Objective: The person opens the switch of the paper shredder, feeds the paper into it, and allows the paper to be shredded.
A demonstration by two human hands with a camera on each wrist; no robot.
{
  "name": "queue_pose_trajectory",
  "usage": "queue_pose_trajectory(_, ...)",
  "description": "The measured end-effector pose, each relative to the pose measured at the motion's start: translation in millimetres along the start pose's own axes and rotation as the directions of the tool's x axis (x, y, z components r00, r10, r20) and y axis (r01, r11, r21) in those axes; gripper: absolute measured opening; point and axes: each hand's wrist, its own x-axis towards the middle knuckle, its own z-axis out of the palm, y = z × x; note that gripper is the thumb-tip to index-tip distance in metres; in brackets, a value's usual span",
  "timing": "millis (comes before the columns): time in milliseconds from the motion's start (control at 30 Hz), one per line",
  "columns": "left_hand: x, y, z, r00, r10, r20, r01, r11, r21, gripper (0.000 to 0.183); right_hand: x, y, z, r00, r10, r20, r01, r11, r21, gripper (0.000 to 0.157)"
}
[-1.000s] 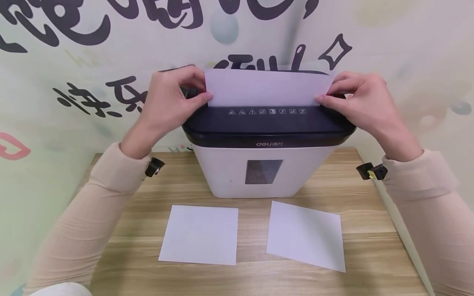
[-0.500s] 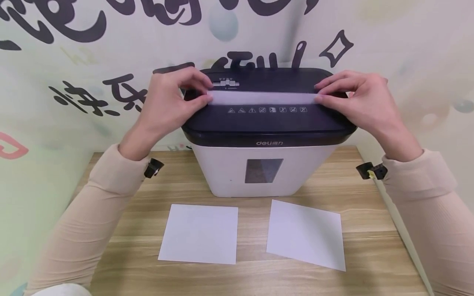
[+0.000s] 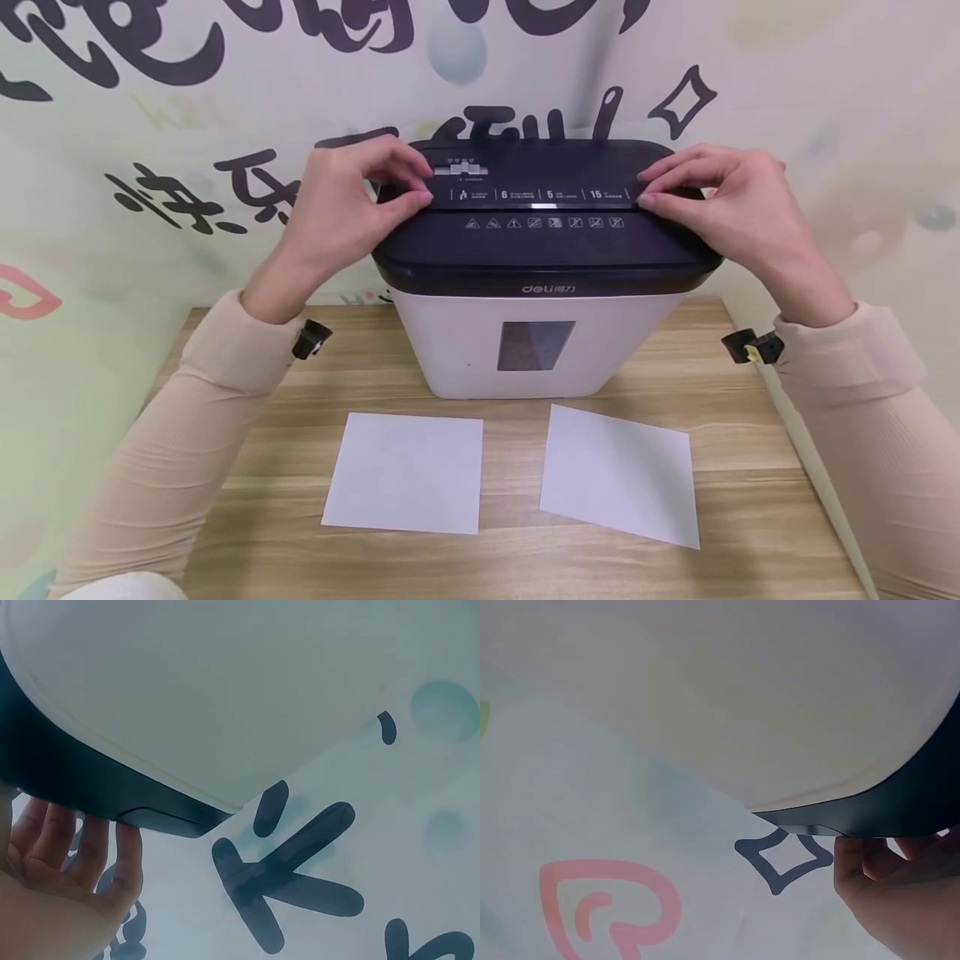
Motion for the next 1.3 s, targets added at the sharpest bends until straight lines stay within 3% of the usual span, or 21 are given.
queue_pose_trajectory(533, -18.8, -10.1, -16.8, 0.995, -0.070, -0.072, 0.068, 0.997, -0.018, 0.014, -7.8, 2.7, -6.8, 0.995, 0.028, -0.094, -0.023, 0.998, 0.052, 0.013)
queue_pose_trajectory(800, -36.4, -25.0, -29.5, 0.986, -0.113, -0.123, 0.113, 0.994, 0.001, 0.014, -18.1, 11.9, -23.7, 0.979, 0.134, -0.151, -0.114, 0.985, 0.132, 0.011)
queue_pose_trajectory(1300, -74.3, -52.7, -39.3, 0.970, -0.208, -0.124, 0.210, 0.978, 0.002, 0.015, -48.2, 43.9, -36.7, 0.956, 0.253, -0.149, -0.261, 0.965, -0.038, 0.019)
